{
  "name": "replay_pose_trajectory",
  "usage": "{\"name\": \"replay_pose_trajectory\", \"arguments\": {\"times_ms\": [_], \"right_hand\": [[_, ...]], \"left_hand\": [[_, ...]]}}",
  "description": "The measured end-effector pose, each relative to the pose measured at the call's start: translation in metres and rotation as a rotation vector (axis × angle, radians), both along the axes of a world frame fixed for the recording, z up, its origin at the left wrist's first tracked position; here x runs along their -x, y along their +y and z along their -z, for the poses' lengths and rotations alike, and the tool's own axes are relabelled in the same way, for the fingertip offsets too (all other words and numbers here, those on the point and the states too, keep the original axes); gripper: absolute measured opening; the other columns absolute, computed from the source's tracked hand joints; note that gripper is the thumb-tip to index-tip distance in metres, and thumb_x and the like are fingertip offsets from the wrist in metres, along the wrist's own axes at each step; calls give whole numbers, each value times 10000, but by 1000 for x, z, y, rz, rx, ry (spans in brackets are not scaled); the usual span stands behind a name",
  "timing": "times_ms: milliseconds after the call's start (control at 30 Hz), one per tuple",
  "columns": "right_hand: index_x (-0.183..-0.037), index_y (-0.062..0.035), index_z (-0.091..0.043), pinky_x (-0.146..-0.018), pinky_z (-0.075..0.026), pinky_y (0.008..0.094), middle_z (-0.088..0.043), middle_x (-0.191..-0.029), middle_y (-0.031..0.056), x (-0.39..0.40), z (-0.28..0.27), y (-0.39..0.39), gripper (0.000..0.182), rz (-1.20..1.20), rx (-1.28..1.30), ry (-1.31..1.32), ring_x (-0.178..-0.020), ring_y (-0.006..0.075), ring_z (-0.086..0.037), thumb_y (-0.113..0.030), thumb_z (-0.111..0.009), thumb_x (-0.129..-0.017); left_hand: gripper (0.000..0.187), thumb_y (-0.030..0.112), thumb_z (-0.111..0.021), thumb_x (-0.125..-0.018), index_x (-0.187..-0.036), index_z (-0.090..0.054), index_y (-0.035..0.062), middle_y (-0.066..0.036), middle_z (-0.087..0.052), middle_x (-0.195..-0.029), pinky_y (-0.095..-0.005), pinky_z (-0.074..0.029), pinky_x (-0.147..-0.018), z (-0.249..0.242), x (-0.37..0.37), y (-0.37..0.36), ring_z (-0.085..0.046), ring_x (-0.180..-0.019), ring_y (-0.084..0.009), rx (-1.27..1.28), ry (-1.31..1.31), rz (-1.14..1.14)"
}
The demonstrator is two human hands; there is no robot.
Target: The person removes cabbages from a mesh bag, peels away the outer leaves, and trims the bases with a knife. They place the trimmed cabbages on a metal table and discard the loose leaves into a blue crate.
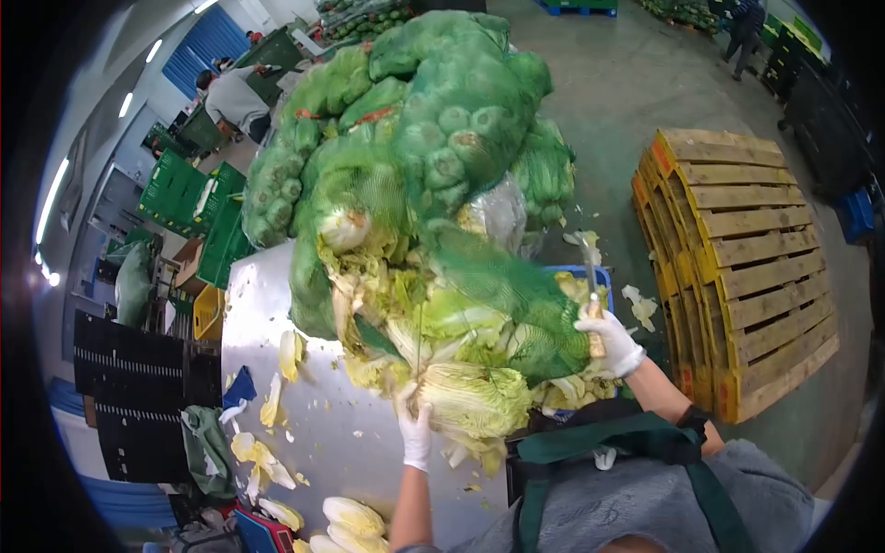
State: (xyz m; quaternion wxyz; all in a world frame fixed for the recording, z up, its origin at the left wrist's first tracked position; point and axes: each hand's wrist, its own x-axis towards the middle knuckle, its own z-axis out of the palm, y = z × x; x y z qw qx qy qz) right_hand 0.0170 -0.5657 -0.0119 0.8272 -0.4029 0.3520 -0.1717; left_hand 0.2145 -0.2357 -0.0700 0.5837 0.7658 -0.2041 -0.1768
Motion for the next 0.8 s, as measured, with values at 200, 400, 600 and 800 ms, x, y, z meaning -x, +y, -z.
{"name": "replay_pose_trajectory", "arguments": {"times_ms": [200,400,600,800], "right_hand": [[-828,-113,-503,-655,-362,216,-454,-772,-56,9,-28,1,146,31,64,-5,-687,59,-436,-96,-630,-757],[-866,-122,-478,-714,-343,204,-427,-815,-53,31,-64,7,193,-49,37,-81,-752,65,-441,-64,-611,-738],[-824,-121,-453,-653,-318,209,-406,-776,-50,18,-109,19,218,-233,186,-163,-706,54,-406,-86,-643,-725],[-809,-123,-440,-654,-315,210,-391,-769,-48,31,-105,33,232,-192,183,-180,-704,57,-395,-99,-655,-725]], "left_hand": [[339,40,-534,-813,-1147,-495,1,-210,-247,-1398,-416,-190,-1080,21,59,40,-208,-1334,-309,-377,-134,-504],[205,-9,-519,-815,-1001,-606,-14,-158,-587,-1083,-362,-385,-952,-80,61,-66,-541,-1055,-283,-38,-412,-252],[298,141,-572,-821,-1072,-586,-18,-173,-602,-1083,-361,-421,-910,-44,19,-189,-558,-1026,-333,-318,-206,617],[760,472,-685,-678,-1239,-453,15,-235,-455,-1256,-413,-347,-994,-3,14,-278,-437,-1154,-384,-787,-499,896]]}}
